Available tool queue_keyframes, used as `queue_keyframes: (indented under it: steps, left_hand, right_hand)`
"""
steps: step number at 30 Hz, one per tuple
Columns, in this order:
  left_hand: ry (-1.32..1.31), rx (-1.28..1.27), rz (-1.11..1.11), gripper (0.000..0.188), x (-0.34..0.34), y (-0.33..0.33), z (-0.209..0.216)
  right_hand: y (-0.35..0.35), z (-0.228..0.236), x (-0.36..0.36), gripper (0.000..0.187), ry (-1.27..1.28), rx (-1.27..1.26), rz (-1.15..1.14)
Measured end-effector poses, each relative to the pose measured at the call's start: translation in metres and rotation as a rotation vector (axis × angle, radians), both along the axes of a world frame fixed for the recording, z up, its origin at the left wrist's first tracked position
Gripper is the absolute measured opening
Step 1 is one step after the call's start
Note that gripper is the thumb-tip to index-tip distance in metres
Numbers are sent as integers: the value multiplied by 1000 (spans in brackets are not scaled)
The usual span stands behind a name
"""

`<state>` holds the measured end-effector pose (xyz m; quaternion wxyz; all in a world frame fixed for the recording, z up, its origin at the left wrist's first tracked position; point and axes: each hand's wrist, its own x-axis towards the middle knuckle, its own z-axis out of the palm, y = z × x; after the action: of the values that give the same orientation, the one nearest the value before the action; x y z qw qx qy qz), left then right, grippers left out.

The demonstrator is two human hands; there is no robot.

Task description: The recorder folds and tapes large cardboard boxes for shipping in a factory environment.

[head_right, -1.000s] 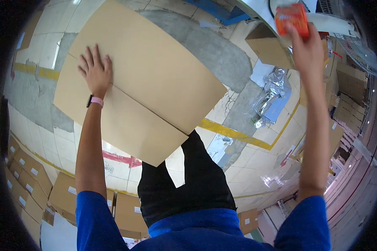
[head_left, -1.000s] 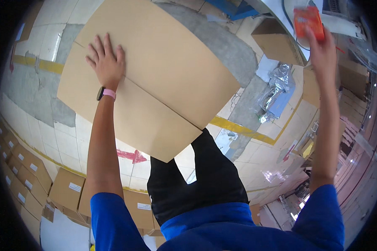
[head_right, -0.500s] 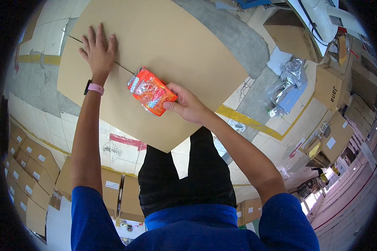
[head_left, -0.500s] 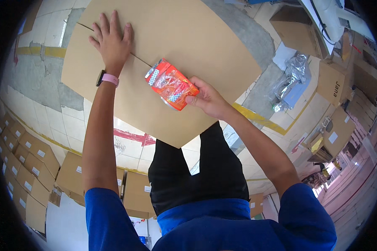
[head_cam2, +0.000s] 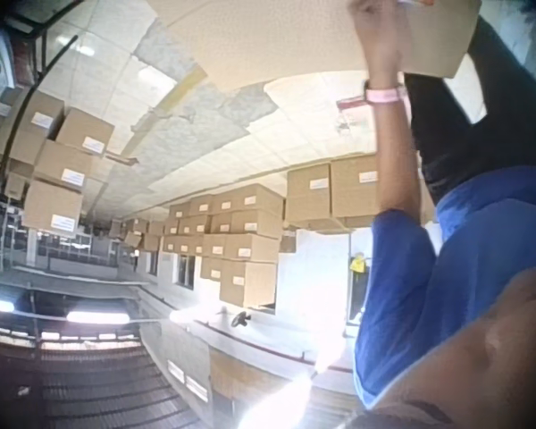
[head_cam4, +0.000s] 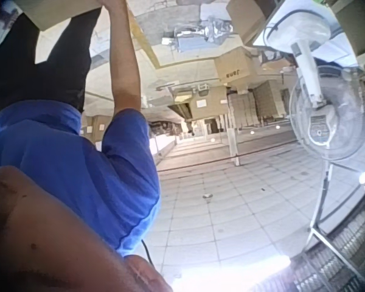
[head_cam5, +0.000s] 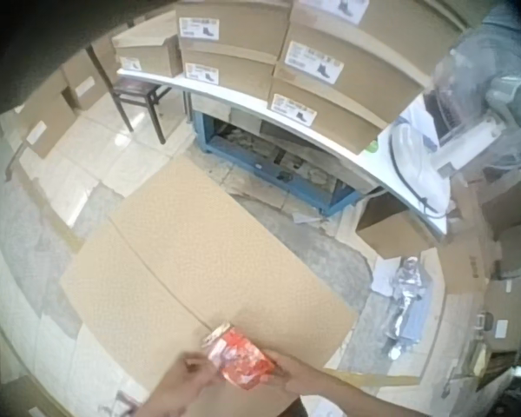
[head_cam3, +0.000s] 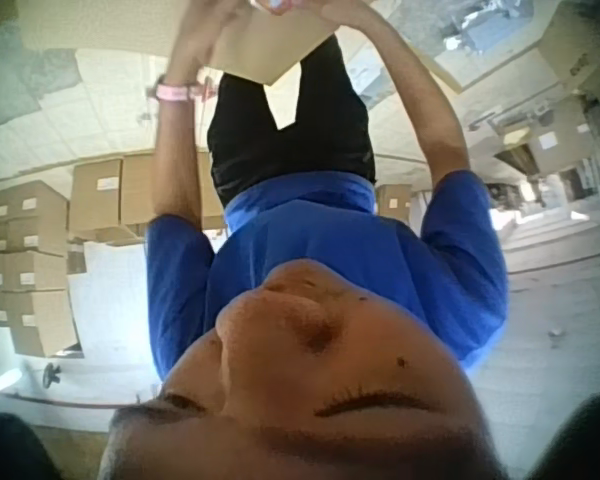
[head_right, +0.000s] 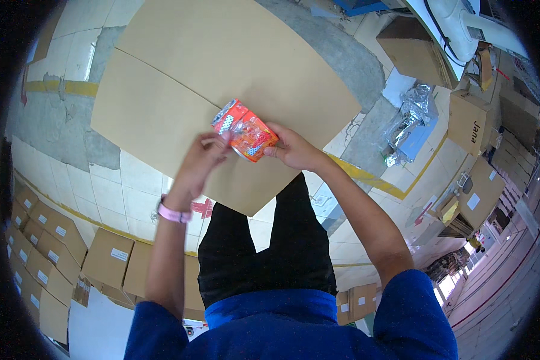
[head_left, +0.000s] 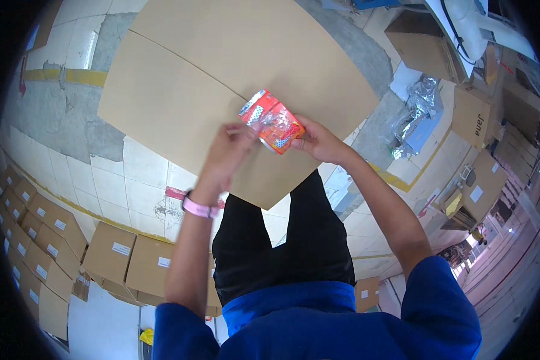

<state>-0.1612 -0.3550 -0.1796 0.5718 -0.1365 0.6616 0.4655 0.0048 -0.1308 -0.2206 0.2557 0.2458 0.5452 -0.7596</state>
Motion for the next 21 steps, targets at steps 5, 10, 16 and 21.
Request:
queue_keyframes:
  steps: [5, 10, 16, 21]
  left_hand:
    - [-120, 117, 282, 69, 70, 21, 19]
    - [-208, 257, 543, 49, 99, 33, 13]
    - [-225, 158, 262, 54, 99, -10, 3]
    - [313, -131, -191, 72, 63, -24, 38]
  right_hand:
    - [5, 24, -14, 61, 13, 117, 122]
    - [-6, 17, 1, 61, 137, 187, 153]
    - [-8, 11, -14, 49, -24, 6, 123]
    - [7, 5, 16, 40, 155, 199, 82]
